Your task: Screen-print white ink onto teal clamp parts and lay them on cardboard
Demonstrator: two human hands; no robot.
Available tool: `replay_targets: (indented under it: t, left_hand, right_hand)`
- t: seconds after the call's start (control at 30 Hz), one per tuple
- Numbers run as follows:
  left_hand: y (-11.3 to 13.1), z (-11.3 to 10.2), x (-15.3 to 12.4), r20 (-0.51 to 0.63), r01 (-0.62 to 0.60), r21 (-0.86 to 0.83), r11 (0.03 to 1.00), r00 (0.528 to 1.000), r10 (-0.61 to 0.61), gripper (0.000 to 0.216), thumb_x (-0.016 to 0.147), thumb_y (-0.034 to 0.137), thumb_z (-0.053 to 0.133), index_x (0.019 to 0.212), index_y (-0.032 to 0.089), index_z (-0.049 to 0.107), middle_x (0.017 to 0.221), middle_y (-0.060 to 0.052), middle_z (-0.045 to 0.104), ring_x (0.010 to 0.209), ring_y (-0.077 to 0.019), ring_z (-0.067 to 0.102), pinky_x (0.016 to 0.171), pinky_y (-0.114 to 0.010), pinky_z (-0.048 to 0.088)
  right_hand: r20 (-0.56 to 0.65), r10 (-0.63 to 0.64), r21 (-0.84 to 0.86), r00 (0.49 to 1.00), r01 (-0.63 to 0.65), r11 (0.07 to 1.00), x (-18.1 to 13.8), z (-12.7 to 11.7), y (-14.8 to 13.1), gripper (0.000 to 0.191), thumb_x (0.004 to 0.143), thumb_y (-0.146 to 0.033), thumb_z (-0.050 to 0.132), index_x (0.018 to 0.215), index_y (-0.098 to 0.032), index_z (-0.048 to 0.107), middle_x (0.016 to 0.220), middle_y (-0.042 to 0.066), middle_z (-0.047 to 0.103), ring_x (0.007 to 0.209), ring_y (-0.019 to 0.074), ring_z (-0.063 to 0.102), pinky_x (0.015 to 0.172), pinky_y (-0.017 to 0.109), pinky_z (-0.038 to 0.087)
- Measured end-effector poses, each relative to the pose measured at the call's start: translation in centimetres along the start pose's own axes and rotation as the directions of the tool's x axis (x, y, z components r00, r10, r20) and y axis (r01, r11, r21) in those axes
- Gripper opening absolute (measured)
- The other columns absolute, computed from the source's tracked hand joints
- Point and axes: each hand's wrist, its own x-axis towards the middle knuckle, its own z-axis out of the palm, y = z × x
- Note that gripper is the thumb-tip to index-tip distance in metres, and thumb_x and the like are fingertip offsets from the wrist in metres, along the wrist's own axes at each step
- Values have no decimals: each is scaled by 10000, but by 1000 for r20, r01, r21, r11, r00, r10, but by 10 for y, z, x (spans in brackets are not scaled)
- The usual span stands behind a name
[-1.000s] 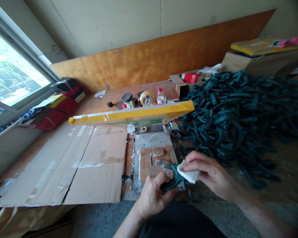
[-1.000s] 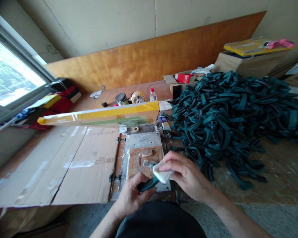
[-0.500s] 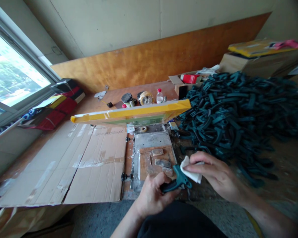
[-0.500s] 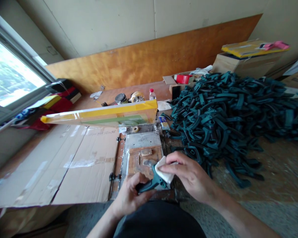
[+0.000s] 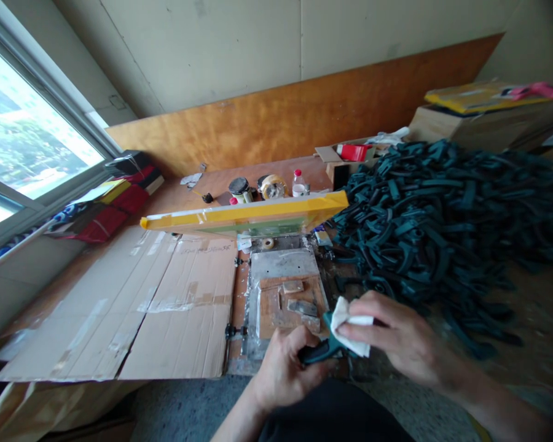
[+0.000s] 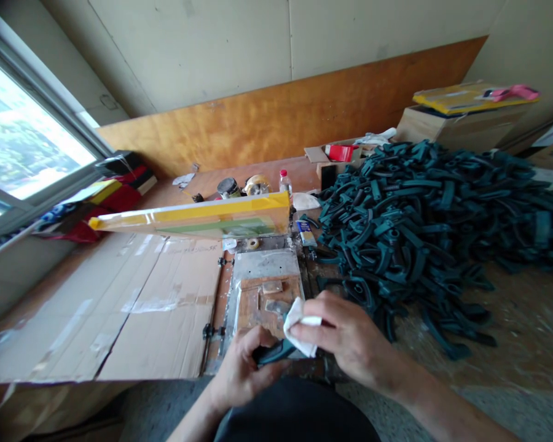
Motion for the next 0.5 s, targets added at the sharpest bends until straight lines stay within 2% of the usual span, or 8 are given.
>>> replay_targets:
  t: [0.07,0.13,0.27,0.3,0.33,0.4,0.47,0.5]
  left_hand:
    - [3,4,1,7,-11,22,1000,1000,11,261,763,283,669,704,197,430,582,66,403,539,-64,325,512,-198,247]
    - [7,9,1,20,-9,-1,1000,1000,9,281,762,292,666,685,197,414,567,66,391,527,-64,314,502,-199,243]
    - [1,17,0,-63,114,-113,987,991,-121,269,780,346,632,705,201,418,577,59,398,537,-71,323,500,-198,249]
    - [-5,19,0,-102,155,-130,979,980,-169,273,782,365,623,708,200,419,579,60,387,541,-72,317,503,-201,242]
    - [-12,21,1,-140,193,-142,971,967,-213,288,782,387,618,702,198,415,577,62,372,540,-72,308,505,-206,233]
    - [-27,26,2,-203,273,-158,949,931,-302,341,770,438,623,679,195,403,559,70,343,523,-65,287,501,-212,214]
    - [-39,29,5,-254,365,-174,915,881,-400,397,748,485,651,659,193,397,527,81,329,491,-54,282,489,-212,209]
    - [-43,30,5,-278,413,-180,893,849,-449,410,740,499,667,655,190,410,513,83,343,478,-53,304,485,-208,226]
  right_hand:
    - [111,-36,-48,993,42,998,-1,5,2,258,955,-238,471,1103,-287,676,942,28,652,850,128,568,764,217,475]
    - [180,22,-63,983,-11,998,-4,17,19,257,955,-248,462,1087,-274,682,966,39,657,885,145,569,801,244,477]
    - [163,311,96,936,-329,939,-14,41,89,273,924,-227,452,956,-240,723,928,45,649,861,150,597,768,253,489]
    - [122,426,146,896,-441,886,-14,46,110,261,897,-232,472,930,-228,731,911,45,649,841,155,606,757,259,493]
    - [74,560,206,826,-562,801,-14,49,131,241,860,-241,501,908,-213,736,896,47,653,822,164,614,744,266,499]
    - [-1,787,338,617,-740,581,-8,56,173,236,793,-258,539,896,-172,733,869,63,672,775,187,630,687,280,517]
    - [-8,894,433,447,-805,406,4,65,211,276,770,-267,537,930,-133,717,848,84,690,722,198,642,604,277,525]
    - [-1,912,453,409,-813,365,12,71,229,302,772,-268,525,960,-118,707,843,93,696,702,199,645,570,271,523]
